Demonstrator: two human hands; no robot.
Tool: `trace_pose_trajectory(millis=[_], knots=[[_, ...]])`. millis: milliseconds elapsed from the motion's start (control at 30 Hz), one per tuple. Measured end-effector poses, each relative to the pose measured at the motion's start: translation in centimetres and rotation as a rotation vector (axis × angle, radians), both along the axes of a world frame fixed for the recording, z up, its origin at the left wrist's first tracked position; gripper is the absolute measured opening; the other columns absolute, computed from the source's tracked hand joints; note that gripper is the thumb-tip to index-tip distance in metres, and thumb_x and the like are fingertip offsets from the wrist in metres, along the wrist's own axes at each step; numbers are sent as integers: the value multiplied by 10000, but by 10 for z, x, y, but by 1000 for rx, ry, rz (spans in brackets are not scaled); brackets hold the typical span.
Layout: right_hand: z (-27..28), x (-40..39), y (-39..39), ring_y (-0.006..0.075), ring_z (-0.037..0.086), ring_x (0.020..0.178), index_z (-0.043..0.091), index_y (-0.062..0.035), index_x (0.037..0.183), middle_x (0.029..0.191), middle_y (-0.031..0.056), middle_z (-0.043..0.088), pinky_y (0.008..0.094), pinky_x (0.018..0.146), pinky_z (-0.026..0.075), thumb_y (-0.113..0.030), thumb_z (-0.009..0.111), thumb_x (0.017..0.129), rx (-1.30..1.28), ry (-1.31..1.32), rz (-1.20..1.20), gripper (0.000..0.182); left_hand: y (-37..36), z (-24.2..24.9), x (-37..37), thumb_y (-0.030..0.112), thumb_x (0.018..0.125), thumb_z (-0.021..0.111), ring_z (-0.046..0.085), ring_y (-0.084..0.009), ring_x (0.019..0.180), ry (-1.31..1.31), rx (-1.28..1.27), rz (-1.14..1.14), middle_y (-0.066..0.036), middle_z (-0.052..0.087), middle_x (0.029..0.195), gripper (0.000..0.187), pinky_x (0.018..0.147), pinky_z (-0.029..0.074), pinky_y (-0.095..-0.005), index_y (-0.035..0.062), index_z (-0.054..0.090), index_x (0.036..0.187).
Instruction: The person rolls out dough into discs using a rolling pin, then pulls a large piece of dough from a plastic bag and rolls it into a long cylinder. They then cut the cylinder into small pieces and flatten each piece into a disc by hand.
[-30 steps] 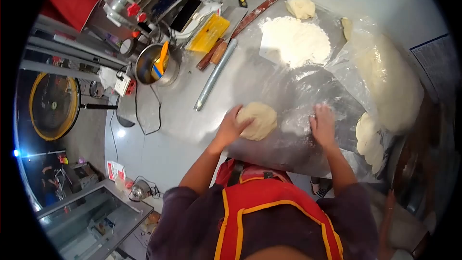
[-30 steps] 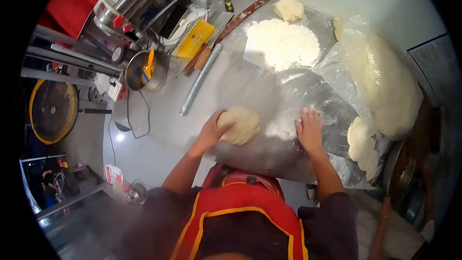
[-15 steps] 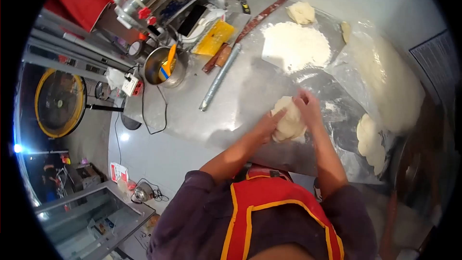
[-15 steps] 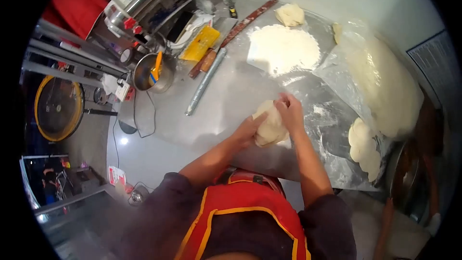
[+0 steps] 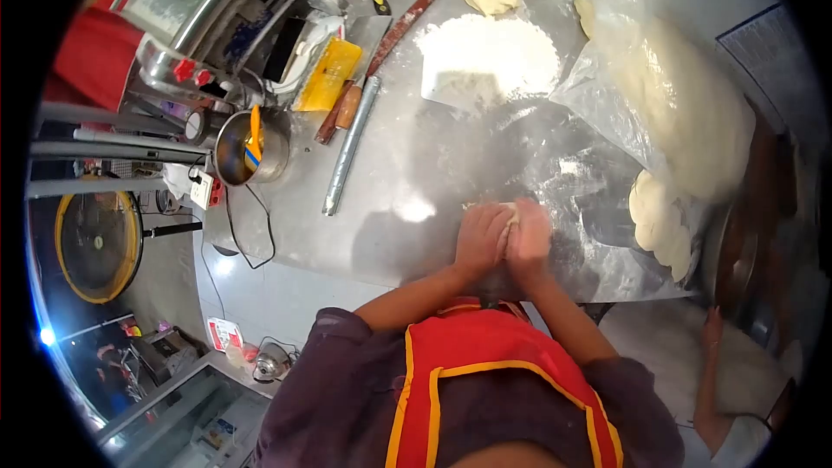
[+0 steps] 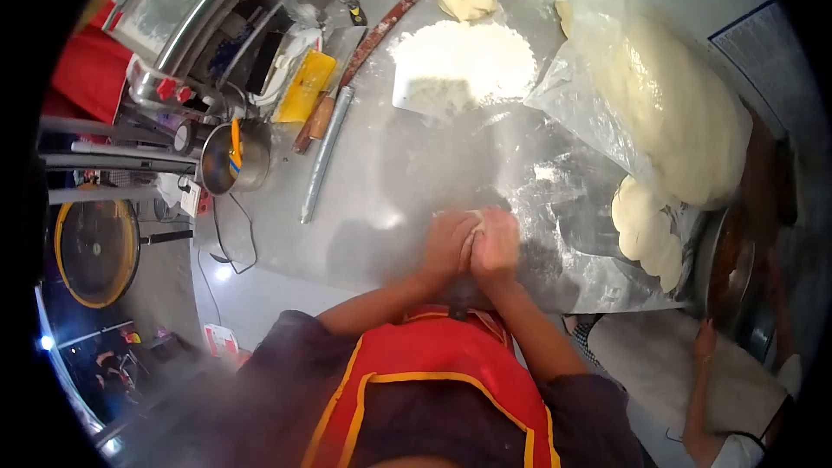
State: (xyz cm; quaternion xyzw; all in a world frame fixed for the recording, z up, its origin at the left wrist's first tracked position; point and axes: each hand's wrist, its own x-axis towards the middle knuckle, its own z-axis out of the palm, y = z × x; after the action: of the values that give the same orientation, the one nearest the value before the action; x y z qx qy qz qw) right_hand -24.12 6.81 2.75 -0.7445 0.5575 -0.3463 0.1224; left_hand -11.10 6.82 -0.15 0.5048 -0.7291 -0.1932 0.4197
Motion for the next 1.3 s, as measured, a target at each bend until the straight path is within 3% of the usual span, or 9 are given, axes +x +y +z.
trace_pose_trajectory(millis=[100, 367, 533, 600, 667, 700, 833, 1033, 1300], knots=[[-38, -2, -6, 409, 506, 1131, 538, 32, 1264, 1201, 212, 560, 513, 1004, 396, -138, 520, 902, 9, 65, 2, 400, -10, -6, -5, 185, 857, 582, 544, -318, 1076, -140, -25, 43, -126, 585, 1145, 304, 941, 412, -446, 83, 584, 1143], [-56, -2, -111, 341, 518, 992, 587, -39, 1010, 1018, 142, 583, 469, 929, 375, -211, 545, 916, 39, 232, -232, 200, -108, -20, -18, 200, 879, 567, 537, -279, 1036, -414, 83, 177, -100, 585, 1101, 150, 924, 393, -428, 110, 575, 999], [-58, -4, -137, 372, 544, 941, 596, -66, 887, 996, 150, 606, 490, 830, 414, -261, 515, 942, -103, 182, -304, 218, -133, -49, -21, 224, 910, 531, 537, -316, 1018, -320, 103, 162, -117, 597, 1082, 161, 917, 393, -448, 89, 579, 985], [-36, -22, -132, 379, 558, 879, 600, -64, 853, 902, 157, 617, 477, 779, 431, -255, 518, 941, 269, -114, -122, 225, -139, -31, 4, 235, 938, 499, 541, -370, 965, -165, 383, -110, -168, 603, 1023, 192, 830, 424, -487, 58, 572, 922], [16, -24, -106, 386, 584, 795, 603, -55, 788, 757, 164, 621, 448, 702, 449, -221, 536, 925, 576, -235, -54, 225, -116, 24, 9, 230, 948, 490, 537, -389, 941, -156, 434, -37, -189, 599, 990, 213, 799, 426, -502, 37, 561, 892], [24, -17, -83, 392, 587, 843, 630, -42, 888, 838, 183, 635, 459, 745, 453, -229, 541, 914, 456, -94, -96, 209, -91, 43, 8, 228, 953, 485, 535, -398, 929, -149, 485, -1, -199, 597, 973, 226, 783, 427, -509, 26, 555, 877], [-23, 10, -23, 368, 580, 887, 635, -21, 1056, 971, 179, 631, 476, 780, 442, -200, 573, 882, -199, 63, -140, 258, -34, -7, -4, 207, 894, 543, 555, -334, 1008, -163, -140, 73, -141, 610, 1060, 187, 886, 419, -470, 43, 586, 974], [-36, 4, -79, 333, 554, 885, 621, -33, 1074, 989, 150, 604, 454, 805, 409, -165, 558, 876, -210, 131, -169, 247, -86, -11, -12, 205, 848, 590, 532, -285, 1058, -382, -31, 138, -82, 594, 1106, 234, 937, 380, -440, 75, 576, 1042], [-39, -7, -145, 361, 558, 900, 594, -75, 883, 927, 132, 593, 475, 803, 418, -193, 465, 929, 10, 346, -194, 181, -161, -19, -24, 233, 897, 524, 546, -290, 1045, -539, 174, 126, -101, 597, 1074, 171, 871, 418, -414, 90, 589, 964]])
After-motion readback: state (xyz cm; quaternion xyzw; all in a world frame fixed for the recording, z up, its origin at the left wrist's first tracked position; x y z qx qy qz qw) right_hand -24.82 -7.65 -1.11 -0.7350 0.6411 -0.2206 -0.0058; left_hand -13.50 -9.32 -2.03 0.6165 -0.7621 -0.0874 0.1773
